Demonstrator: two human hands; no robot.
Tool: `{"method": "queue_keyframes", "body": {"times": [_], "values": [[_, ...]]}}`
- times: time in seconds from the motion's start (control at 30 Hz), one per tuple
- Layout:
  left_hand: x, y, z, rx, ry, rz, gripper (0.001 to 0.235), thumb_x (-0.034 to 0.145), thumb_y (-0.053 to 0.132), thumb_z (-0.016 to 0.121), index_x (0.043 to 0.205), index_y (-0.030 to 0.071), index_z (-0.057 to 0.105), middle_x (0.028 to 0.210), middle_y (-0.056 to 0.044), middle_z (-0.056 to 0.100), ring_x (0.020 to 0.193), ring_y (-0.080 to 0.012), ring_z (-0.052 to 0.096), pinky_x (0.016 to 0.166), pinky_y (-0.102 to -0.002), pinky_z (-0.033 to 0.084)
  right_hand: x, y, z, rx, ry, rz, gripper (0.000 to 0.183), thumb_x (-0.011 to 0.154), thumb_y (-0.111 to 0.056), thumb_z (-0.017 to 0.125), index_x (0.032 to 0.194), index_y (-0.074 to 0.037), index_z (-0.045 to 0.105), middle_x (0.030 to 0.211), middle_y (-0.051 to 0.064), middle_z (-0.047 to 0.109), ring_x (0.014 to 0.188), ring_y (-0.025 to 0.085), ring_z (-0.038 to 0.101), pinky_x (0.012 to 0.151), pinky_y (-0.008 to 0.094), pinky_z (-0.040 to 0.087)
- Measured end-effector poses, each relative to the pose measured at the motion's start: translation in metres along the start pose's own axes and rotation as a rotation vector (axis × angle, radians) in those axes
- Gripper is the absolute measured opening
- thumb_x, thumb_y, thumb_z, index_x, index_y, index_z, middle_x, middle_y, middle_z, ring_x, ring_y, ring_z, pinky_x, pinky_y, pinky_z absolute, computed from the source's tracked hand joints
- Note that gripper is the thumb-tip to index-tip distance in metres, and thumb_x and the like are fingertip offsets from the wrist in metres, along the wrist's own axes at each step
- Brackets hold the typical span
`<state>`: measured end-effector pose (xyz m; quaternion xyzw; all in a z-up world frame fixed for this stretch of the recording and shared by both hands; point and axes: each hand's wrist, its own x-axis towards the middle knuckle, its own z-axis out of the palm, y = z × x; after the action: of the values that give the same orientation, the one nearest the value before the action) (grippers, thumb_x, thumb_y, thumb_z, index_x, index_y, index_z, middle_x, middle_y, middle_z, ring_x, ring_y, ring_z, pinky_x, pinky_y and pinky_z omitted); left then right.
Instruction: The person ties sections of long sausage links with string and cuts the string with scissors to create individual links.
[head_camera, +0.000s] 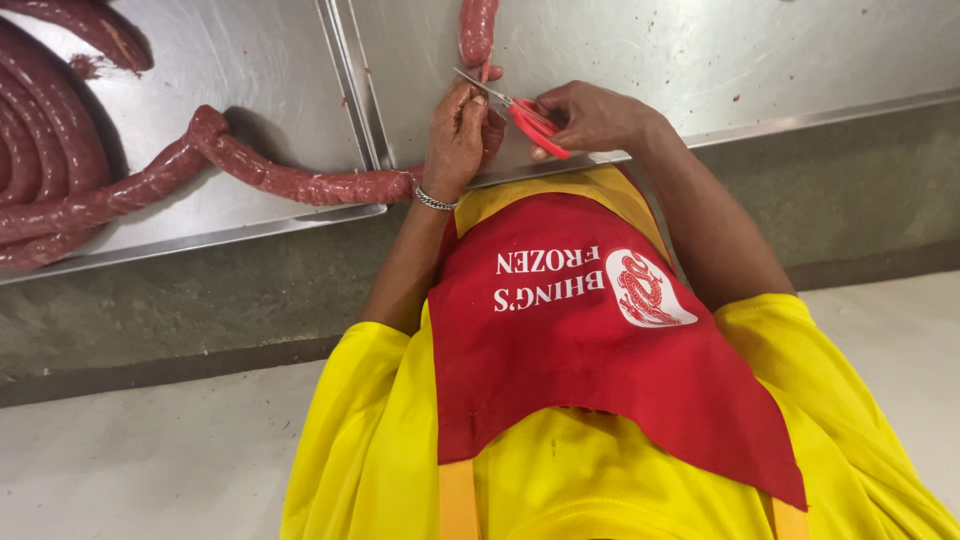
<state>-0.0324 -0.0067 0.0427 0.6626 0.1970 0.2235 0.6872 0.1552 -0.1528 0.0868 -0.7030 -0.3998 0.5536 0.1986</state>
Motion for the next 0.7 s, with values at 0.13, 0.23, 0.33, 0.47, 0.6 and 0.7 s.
{"method": "queue_keyframes", "body": {"times": [0.13,0.23,0.33,0.47,0.6,0.7], "values": [[-0.003,-0.004,-0.003,-0.096,-0.073,-0.179,0.036,0.106,0.001,0.043,0.135,-0.002,0.063,0.118,-0.009,0.063,0.083,-0.0088,0.061,0.079,-0.026,0.056,-0.003,0.007,0.008,-0.075,0.085,-0.017,0.049,0.076,-0.043,0.091,0.086,-0.003,0.064,0.066,0.001,0.056,0.062,0.016,0.052,0.058,0.037,0.042],[-0.003,-0.004,0.0,-0.122,-0.111,-0.109,0.018,0.105,-0.002,0.042,0.116,-0.003,0.057,0.141,-0.01,0.058,0.083,-0.0086,0.067,0.076,-0.026,0.06,-0.028,0.03,0.01,0.019,0.115,-0.016,0.043,0.081,-0.037,0.087,0.085,-0.002,0.062,0.067,0.001,0.056,0.064,0.014,0.051,0.058,0.036,0.042],[-0.005,0.003,0.003,-0.158,-0.123,-0.114,0.014,0.105,-0.003,0.043,0.096,-0.004,0.052,0.151,-0.011,0.051,0.074,-0.0072,0.064,0.062,-0.023,0.057,-0.046,0.054,0.008,0.119,0.133,0.157,0.036,0.081,-0.035,0.085,0.092,-0.006,0.068,0.074,0.003,0.066,0.067,0.014,0.058,0.059,0.032,0.042],[-0.009,0.019,0.011,-0.14,-0.077,-0.233,0.022,0.105,0.002,0.042,0.123,-0.004,0.053,0.133,-0.008,0.055,0.08,-0.0063,0.063,0.064,-0.023,0.056,-0.076,0.08,-0.012,0.002,0.363,-0.142,0.037,0.084,-0.022,0.083,0.114,-0.004,0.071,0.108,0.01,0.065,0.092,0.019,0.063,0.078,0.033,0.054],[-0.018,0.028,0.023,0.124,-0.085,-0.116,0.011,0.108,0.0,0.047,0.099,-0.002,0.054,0.118,-0.01,0.065,0.076,-0.0142,0.06,0.069,-0.03,0.054,-0.095,0.104,-0.057,-0.567,0.549,-0.325,0.026,0.08,-0.019,0.088,0.092,-0.006,0.07,0.114,0.011,0.07,0.113,0.031,0.065,0.096,0.048,0.05],[-0.026,0.03,0.043,0.369,-0.025,0.052,0.004,0.106,0.001,0.052,0.104,-0.001,0.056,0.105,-0.012,0.063,0.085,-0.0244,0.063,0.081,-0.039,0.054,-0.087,0.125,-0.084,-0.673,0.7,-0.42,0.025,0.089,-0.009,0.079,0.11,-0.001,0.068,0.117,0.014,0.069,0.114,0.034,0.064,0.094,0.048,0.05]]}}
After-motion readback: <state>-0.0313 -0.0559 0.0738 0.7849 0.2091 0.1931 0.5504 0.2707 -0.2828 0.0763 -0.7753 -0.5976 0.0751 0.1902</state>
